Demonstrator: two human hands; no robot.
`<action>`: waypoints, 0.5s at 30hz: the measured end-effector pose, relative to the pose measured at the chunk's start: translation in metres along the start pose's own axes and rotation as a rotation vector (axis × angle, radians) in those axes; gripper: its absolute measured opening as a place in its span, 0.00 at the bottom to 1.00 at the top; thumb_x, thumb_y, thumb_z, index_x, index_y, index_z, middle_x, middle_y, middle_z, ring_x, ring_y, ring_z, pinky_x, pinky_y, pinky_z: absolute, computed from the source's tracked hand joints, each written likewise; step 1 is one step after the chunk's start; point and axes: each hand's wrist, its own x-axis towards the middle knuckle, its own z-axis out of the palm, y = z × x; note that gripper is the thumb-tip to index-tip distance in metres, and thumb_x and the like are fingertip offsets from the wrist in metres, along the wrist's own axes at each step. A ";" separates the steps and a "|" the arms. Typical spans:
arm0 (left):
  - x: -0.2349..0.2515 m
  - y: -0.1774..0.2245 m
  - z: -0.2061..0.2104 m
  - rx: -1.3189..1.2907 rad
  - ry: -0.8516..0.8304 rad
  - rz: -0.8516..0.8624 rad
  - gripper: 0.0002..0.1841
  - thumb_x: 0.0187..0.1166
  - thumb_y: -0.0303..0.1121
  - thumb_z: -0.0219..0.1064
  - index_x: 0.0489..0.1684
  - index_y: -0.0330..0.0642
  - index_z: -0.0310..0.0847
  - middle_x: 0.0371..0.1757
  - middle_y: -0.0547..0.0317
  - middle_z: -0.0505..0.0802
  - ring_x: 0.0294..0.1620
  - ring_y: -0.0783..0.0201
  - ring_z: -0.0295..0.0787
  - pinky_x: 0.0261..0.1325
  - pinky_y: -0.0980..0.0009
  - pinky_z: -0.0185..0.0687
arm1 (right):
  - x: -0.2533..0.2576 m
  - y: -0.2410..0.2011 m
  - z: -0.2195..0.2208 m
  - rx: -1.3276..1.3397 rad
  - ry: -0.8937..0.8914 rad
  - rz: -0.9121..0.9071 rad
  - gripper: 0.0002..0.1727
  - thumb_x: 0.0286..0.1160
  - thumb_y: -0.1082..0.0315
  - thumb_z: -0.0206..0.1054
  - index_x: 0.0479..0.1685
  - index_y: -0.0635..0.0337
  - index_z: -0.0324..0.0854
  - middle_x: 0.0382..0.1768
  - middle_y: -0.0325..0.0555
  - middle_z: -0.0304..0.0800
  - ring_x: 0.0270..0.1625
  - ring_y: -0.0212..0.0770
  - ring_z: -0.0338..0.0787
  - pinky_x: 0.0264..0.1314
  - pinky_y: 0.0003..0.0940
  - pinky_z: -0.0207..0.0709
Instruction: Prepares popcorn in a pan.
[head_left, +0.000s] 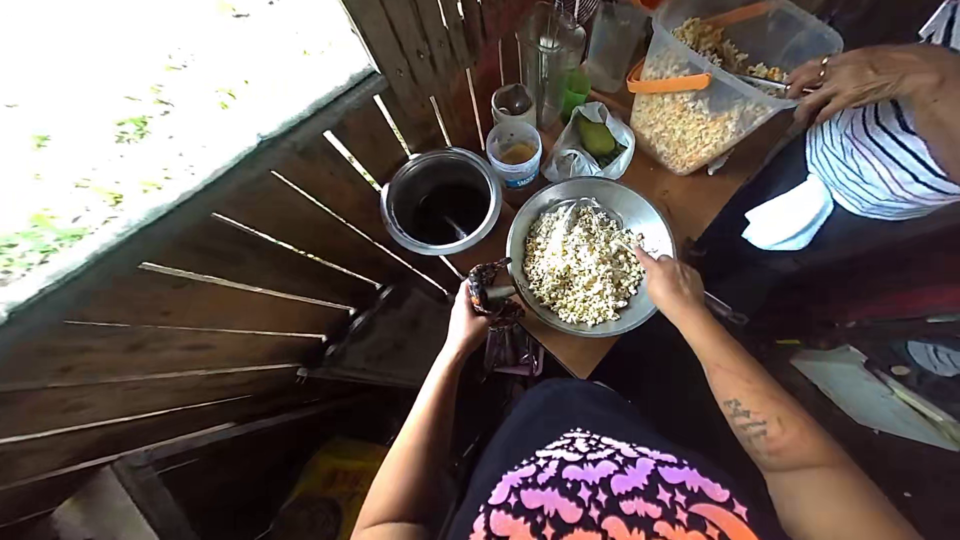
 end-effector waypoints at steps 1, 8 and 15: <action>0.000 -0.001 0.000 -0.001 -0.002 -0.004 0.43 0.65 0.27 0.80 0.85 0.35 0.61 0.71 0.40 0.85 0.73 0.54 0.84 0.79 0.55 0.77 | -0.013 0.001 0.002 -0.013 -0.030 -0.002 0.33 0.90 0.70 0.49 0.92 0.32 0.62 0.59 0.68 0.89 0.62 0.69 0.89 0.64 0.65 0.77; -0.007 -0.003 -0.006 -0.089 -0.016 0.024 0.46 0.64 0.26 0.80 0.86 0.34 0.58 0.75 0.41 0.83 0.75 0.59 0.81 0.80 0.61 0.75 | -0.085 0.051 0.002 0.179 0.098 0.023 0.25 0.96 0.61 0.46 0.87 0.42 0.72 0.63 0.67 0.89 0.64 0.70 0.89 0.66 0.68 0.77; -0.024 -0.013 -0.070 -0.170 0.065 -0.172 0.45 0.69 0.23 0.75 0.89 0.33 0.51 0.70 0.41 0.84 0.67 0.60 0.86 0.70 0.61 0.83 | -0.113 0.054 0.027 0.604 0.173 0.200 0.24 0.93 0.71 0.47 0.84 0.64 0.71 0.38 0.63 0.88 0.34 0.53 0.87 0.44 0.52 0.83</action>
